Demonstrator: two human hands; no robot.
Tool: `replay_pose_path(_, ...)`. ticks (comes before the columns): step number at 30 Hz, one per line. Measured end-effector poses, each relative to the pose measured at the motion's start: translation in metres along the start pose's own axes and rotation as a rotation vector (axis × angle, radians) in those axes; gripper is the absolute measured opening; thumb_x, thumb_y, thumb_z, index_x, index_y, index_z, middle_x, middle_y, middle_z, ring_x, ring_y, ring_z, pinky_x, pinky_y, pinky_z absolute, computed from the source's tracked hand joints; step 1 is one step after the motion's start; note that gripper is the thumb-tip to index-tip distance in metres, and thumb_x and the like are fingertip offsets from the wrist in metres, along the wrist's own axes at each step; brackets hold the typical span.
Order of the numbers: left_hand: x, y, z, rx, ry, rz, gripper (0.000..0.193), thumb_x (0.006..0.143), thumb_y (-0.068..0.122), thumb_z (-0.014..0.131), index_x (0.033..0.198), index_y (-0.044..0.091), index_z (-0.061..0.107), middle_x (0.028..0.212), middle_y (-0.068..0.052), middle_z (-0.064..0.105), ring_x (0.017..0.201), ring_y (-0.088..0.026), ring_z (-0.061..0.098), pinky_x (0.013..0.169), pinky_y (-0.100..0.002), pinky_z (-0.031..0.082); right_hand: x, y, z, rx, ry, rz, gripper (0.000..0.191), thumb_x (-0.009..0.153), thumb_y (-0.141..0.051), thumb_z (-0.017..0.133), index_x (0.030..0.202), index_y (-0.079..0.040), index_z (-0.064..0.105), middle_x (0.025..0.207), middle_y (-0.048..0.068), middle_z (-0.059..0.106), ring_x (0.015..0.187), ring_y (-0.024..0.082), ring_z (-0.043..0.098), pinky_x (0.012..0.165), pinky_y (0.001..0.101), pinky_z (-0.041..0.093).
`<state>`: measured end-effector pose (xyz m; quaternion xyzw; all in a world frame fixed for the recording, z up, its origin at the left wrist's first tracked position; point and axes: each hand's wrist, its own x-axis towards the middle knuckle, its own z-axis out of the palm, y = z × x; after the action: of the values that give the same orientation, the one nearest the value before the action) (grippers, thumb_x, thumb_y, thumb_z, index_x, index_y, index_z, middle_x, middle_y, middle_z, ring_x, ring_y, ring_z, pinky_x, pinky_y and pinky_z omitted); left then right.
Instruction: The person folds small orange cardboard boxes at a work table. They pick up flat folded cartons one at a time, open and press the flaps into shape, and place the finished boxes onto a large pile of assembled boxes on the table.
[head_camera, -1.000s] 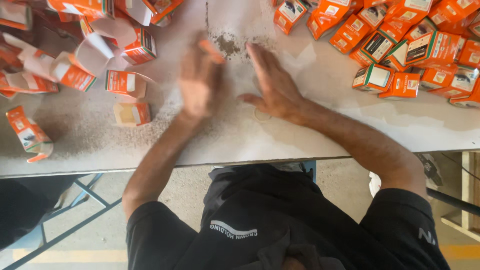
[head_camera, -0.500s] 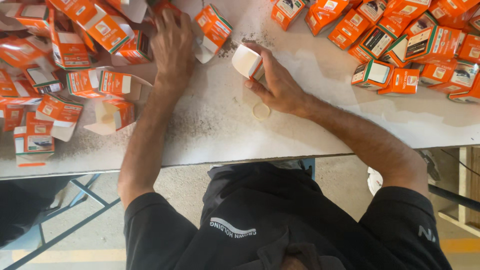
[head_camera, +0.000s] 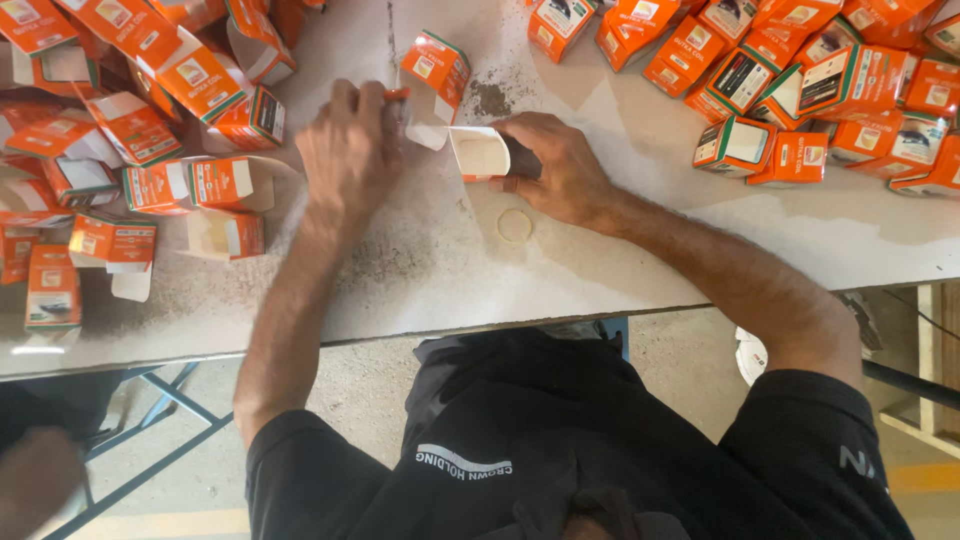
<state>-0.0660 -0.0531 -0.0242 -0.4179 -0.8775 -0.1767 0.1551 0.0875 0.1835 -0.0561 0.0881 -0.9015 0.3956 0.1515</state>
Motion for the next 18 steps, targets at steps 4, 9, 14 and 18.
replay_pose_path(4, -0.014, 0.039, -0.017, -0.280, 0.311, 0.422, 0.035, 0.091, -0.001, 0.078, 0.122, -0.001, 0.062, 0.119, -0.018, 0.062, 0.096, -0.030, 0.068, 0.075, -0.044, 0.062, 0.002, 0.002, 0.001, 0.029, 0.040, -0.013, 0.057, 0.078, -0.020, 0.094, 0.125, -0.003, 0.066, 0.123, 0.016, 0.070, 0.116, 0.036, 0.067, 0.101, 0.0444, 0.053)
replay_pose_path(9, -0.014, 0.056, -0.008, -0.222, 0.354, 0.728, 0.041, 0.091, 0.013, 0.084, 0.125, 0.000, 0.064, 0.121, -0.018, 0.060, 0.114, -0.038, 0.066, 0.100, -0.053, 0.063, 0.004, 0.002, 0.000, 0.020, 0.031, -0.046, 0.057, 0.078, -0.011, 0.090, 0.128, -0.003, 0.065, 0.125, 0.017, 0.070, 0.117, 0.037, 0.068, 0.101, 0.0442, 0.054)
replay_pose_path(14, -0.026, 0.052, 0.011, -0.174, 0.205, 0.607, 0.042, 0.095, 0.012, 0.081, 0.131, -0.003, 0.067, 0.130, -0.017, 0.061, 0.129, -0.039, 0.061, 0.110, -0.055, 0.053, 0.002, 0.002, 0.001, 0.056, -0.005, 0.021, 0.061, 0.077, -0.013, 0.093, 0.129, -0.002, 0.064, 0.121, 0.018, 0.070, 0.115, 0.038, 0.067, 0.100, 0.0455, 0.053)
replay_pose_path(18, -0.035, 0.053, 0.018, -0.363, 0.106, 0.526, 0.035, 0.100, 0.005, 0.077, 0.133, 0.000, 0.067, 0.142, -0.026, 0.056, 0.137, -0.041, 0.051, 0.113, -0.053, 0.050, 0.001, 0.002, 0.001, 0.003, 0.028, -0.016, 0.064, 0.074, -0.009, 0.091, 0.130, 0.000, 0.062, 0.128, 0.020, 0.068, 0.120, 0.040, 0.065, 0.102, 0.0459, 0.053)
